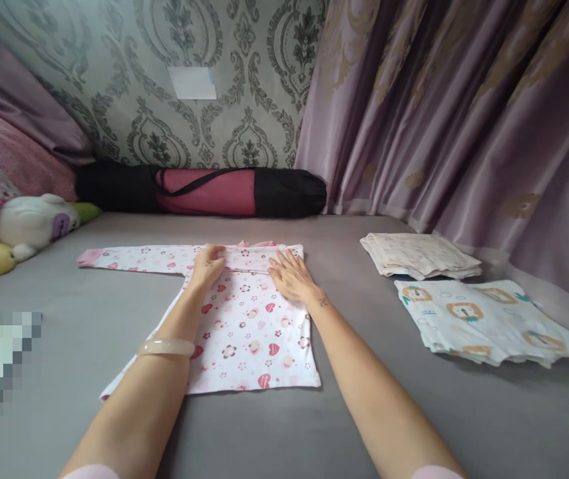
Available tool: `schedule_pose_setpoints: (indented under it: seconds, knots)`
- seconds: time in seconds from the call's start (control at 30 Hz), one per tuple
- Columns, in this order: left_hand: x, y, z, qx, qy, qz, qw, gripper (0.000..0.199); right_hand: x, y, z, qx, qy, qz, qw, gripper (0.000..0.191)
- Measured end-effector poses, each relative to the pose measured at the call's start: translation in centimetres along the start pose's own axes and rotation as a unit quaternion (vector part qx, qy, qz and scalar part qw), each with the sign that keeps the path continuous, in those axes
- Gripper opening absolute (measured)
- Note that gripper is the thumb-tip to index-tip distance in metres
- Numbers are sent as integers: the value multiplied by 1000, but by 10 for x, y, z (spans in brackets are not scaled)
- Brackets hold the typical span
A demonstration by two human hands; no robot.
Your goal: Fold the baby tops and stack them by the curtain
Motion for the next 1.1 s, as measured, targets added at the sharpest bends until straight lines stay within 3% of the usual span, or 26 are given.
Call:
schedule_pose_setpoints:
  seconds: [0.17,0.3,0.53,0.8,0.97,1.1]
  knots:
    - [3,-1,1,-30,-153,92,983,49,1,1,1,-10,13,13,1000,61]
    - [3,1,0,-38,-207,111,971,50,1,-1,3,2,29,43,999,63]
    - [-3,3,-1,-23,-211,62,975,48,6,-5,6,25,50,111,992,72]
    - [-7,1,-1,-10,-185,40,982,45,26,-6,1,37,67,153,985,63]
    - [-12,-3,-3,23,-151,6,988,46,33,-5,2,52,83,201,975,64]
    - [-7,-3,-12,62,-118,-57,989,53,39,-3,-4,47,69,207,975,63]
Point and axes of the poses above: each hand's wrist, its own y-axis away from the middle knuckle, its own z-axis out of the palm, x = y × z, the point moved 1 cm from there along -y, towards the middle knuckle, and after that the axes turned 12 degrees about x, right-handed, at the moved point
